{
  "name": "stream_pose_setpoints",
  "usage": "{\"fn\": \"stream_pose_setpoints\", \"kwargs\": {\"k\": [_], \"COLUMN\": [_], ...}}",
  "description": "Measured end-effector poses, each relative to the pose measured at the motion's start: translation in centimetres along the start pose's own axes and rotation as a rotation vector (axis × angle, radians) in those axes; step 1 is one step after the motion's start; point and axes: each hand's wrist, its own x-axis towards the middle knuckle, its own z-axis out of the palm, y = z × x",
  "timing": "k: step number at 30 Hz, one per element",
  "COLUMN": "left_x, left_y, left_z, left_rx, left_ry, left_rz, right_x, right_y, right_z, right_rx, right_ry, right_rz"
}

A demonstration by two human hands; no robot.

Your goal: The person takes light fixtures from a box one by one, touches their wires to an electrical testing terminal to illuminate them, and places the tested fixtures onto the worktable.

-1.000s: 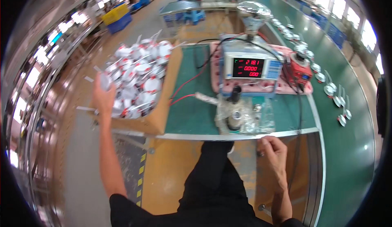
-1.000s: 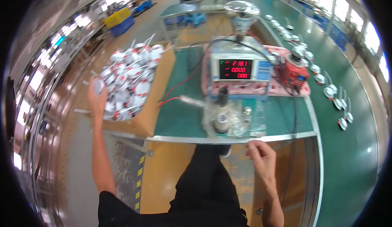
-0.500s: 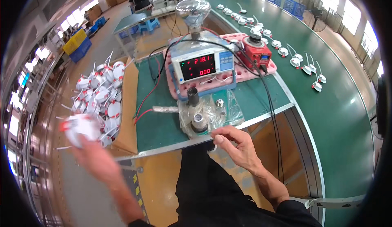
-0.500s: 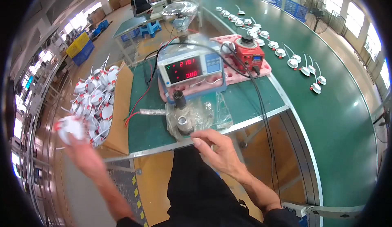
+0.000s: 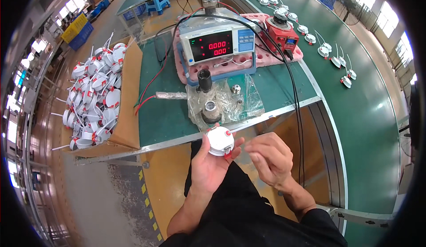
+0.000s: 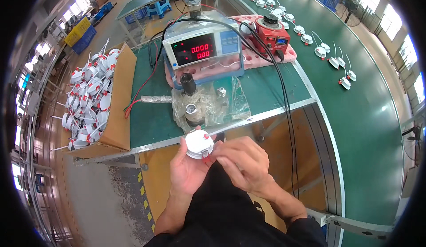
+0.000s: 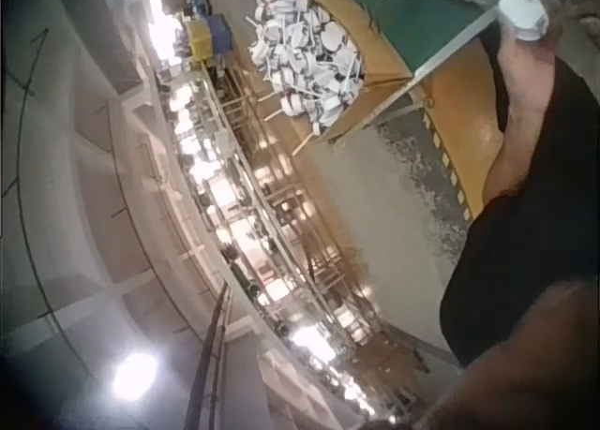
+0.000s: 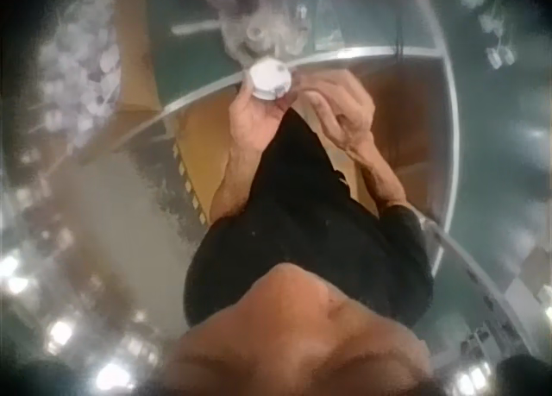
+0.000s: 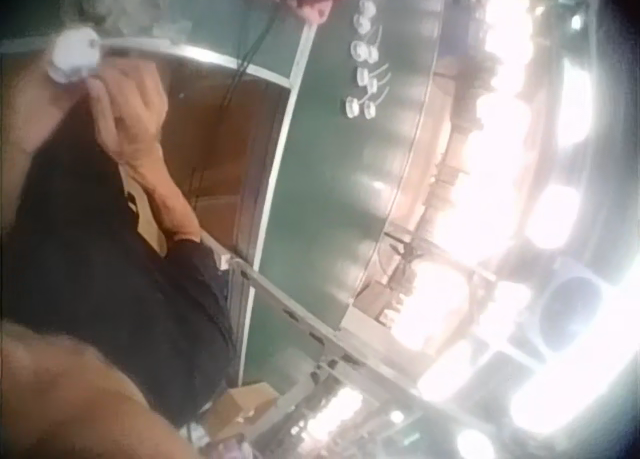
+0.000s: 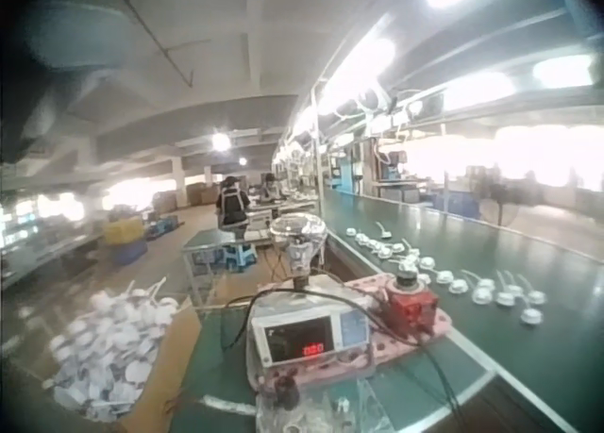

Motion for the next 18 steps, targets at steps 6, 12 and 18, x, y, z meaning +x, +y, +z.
{"fn": "stream_pose_setpoints", "kwargs": {"k": [6, 12, 18], "left_x": [-1.0, -1.2, -1.1], "left_y": [-3.0, -3.5, -2.2], "left_z": [0.6, 0.8, 1.3], "left_rx": [-0.050, 0.041, 0.179], "left_ry": [0.018, 0.000, -0.122], "left_rz": [-0.006, 0.126, 0.327], "right_x": [0.5, -0.4, -1.1], "right_y": [1.1, 1.9, 0.8], "right_z": [1.0, 2.4, 2.2], "right_rx": [0.439, 0.087, 0.199], "right_ry": [0.100, 0.271, 0.149], "right_rz": [0.827, 0.335, 0.662]}}
